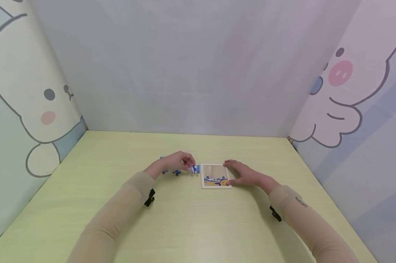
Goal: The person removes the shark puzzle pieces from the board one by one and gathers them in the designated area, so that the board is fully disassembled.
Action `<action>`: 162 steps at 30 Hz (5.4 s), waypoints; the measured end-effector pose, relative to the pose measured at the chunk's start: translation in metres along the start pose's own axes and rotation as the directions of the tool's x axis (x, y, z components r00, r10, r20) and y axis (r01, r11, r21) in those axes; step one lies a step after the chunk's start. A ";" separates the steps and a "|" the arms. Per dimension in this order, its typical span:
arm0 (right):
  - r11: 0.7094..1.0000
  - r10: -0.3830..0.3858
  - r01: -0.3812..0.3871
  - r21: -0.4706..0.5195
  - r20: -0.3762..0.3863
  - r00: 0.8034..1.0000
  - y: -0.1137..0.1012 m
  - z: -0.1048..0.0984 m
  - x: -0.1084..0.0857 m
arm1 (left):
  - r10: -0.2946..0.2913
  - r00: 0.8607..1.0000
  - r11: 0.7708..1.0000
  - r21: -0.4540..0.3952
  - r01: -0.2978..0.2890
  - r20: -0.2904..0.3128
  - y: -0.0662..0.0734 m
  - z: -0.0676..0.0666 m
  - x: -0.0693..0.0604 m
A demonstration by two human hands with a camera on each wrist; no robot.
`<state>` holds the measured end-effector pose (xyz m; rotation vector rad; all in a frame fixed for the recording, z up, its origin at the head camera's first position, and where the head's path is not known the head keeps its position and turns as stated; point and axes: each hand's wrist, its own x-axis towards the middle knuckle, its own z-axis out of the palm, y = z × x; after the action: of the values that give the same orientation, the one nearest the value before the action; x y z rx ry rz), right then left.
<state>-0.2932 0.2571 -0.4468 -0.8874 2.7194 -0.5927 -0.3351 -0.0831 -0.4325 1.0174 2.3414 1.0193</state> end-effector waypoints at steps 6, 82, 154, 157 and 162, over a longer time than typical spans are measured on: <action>1.000 0.005 -0.005 0.004 0.003 1.000 0.001 0.000 0.000 | -0.061 0.998 0.998 0.031 0.061 -0.010 -0.007 0.000 -0.005; 0.979 0.116 -0.131 -0.156 -0.102 0.988 -0.026 0.004 0.013 | -0.066 0.998 0.933 0.353 0.070 -0.021 0.044 0.054 0.021; 0.986 0.058 -0.076 -0.151 -0.117 0.991 -0.028 0.001 0.005 | -0.020 0.979 0.998 0.056 0.032 -0.201 0.048 -0.005 -0.072; 0.986 0.063 -0.080 -0.148 -0.116 0.991 -0.027 0.002 0.006 | -0.026 0.978 0.999 0.036 0.034 -0.206 0.041 -0.008 -0.082; 0.983 0.069 -0.087 -0.161 -0.116 0.991 -0.025 0.004 0.006 | -0.031 0.979 0.999 0.004 0.032 -0.200 0.029 -0.010 -0.099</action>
<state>-0.2836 0.2342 -0.4396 -0.8020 2.9228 -0.4161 -0.2623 -0.1481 -0.3981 0.9143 2.5147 1.1496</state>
